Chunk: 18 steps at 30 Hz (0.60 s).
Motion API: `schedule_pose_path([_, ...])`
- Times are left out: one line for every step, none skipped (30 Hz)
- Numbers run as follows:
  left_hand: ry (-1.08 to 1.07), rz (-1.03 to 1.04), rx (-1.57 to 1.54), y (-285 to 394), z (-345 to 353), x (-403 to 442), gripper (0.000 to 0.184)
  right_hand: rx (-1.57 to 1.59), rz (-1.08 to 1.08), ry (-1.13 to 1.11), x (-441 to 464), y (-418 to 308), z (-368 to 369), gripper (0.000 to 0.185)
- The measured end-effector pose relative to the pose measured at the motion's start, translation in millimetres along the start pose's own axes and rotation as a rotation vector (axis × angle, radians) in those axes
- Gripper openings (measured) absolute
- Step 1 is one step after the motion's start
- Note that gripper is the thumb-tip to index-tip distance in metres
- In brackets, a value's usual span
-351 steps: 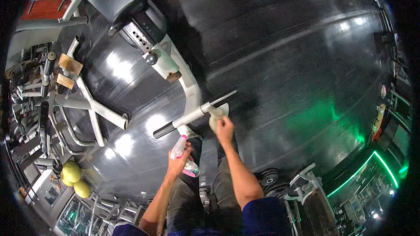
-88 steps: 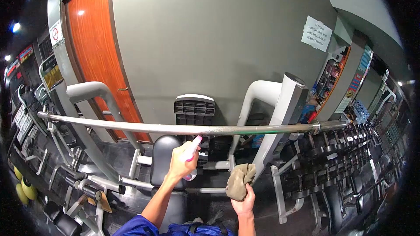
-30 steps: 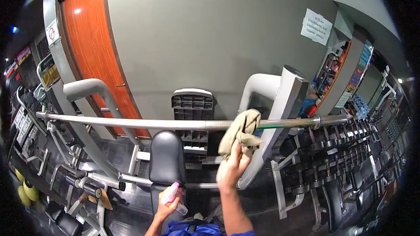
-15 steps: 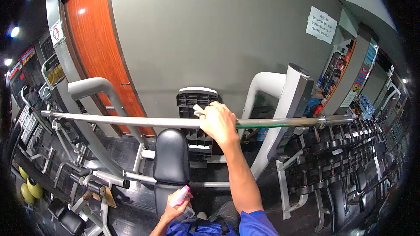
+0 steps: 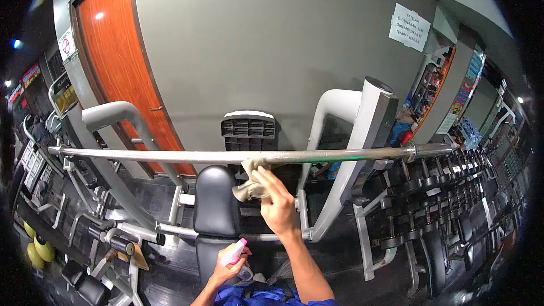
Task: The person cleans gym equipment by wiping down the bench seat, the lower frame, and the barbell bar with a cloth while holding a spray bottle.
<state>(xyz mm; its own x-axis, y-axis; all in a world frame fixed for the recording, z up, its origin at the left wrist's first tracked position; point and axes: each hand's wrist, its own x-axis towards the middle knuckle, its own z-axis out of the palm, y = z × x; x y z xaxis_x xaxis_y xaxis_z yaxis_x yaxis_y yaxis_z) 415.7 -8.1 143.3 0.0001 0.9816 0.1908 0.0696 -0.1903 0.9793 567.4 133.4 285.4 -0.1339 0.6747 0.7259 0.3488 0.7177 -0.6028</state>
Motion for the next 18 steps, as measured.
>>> schedule_pose_path([0.000,-0.007,-0.011,2.3,0.6,0.0,0.021,0.150,0.172,-0.023,-1.5,-4.6,-8.4,0.054])
schedule_pose_path([-0.002,-0.013,-0.023,3.2,1.5,0.2,0.021,0.299,0.344,-0.043,-2.2,-6.1,-15.1,0.052])
schedule_pose_path([-0.006,-0.027,-0.035,3.0,1.5,0.6,0.020,0.312,0.215,0.052,3.4,-2.1,-16.0,0.049])
schedule_pose_path([-0.008,-0.042,-0.047,2.8,0.8,0.2,0.020,0.347,0.287,0.062,12.3,-11.5,-24.9,0.051])
schedule_pose_path([-0.008,-0.055,-0.058,2.7,0.7,1.0,0.020,0.206,0.116,0.151,25.0,-10.3,-29.0,0.051])
schedule_pose_path([0.008,-0.050,-0.074,4.7,0.9,1.8,0.020,0.066,-0.056,0.237,37.9,-8.8,-31.6,0.052])
schedule_pose_path([0.025,-0.045,-0.089,8.9,0.6,3.0,0.020,-0.031,-0.089,0.261,48.0,-7.8,-32.6,0.051])
schedule_pose_path([0.042,-0.040,-0.104,12.9,0.2,4.5,0.020,-0.129,-0.124,0.285,57.7,-6.8,-33.4,0.051])
schedule_pose_path([0.054,-0.009,-0.090,16.1,-1.5,6.0,0.020,-0.322,-0.155,0.238,67.5,-3.3,-33.2,0.049])
schedule_pose_path([0.060,0.022,-0.066,21.0,-3.4,7.8,0.020,-0.405,-0.120,0.172,70.8,9.3,-26.5,0.045])
schedule_pose_path([0.066,0.051,-0.041,27.1,-5.9,9.6,0.020,-0.476,-0.087,0.084,69.4,19.1,-20.1,0.045])
schedule_pose_path([0.073,0.080,-0.016,33.3,-8.5,11.1,0.020,-0.546,-0.053,-0.005,68.1,23.8,-15.2,0.045])
schedule_pose_path([0.080,0.112,0.032,39.4,-12.0,12.2,0.020,-0.536,-0.045,0.034,64.8,23.4,-10.0,0.046])
schedule_pose_path([0.098,0.103,0.019,44.0,-13.7,12.1,0.020,-0.545,-0.083,0.050,60.9,24.4,-9.5,0.048])
schedule_pose_path([0.116,0.094,0.006,48.0,-15.3,11.5,0.020,-0.554,-0.121,0.066,55.7,25.6,-10.1,0.049])
schedule_pose_path([0.132,0.087,-0.007,49.8,-17.1,11.0,0.020,-0.564,-0.159,0.084,49.8,26.3,-9.9,0.051])
schedule_pose_path([0.138,0.145,0.060,42.7,-20.6,10.9,0.020,-0.532,-0.178,0.139,42.3,26.1,-7.3,0.053])
schedule_pose_path([0.140,0.145,0.055,43.4,-22.5,11.2,0.020,-0.502,-0.162,0.129,32.9,27.1,-7.5,0.053])
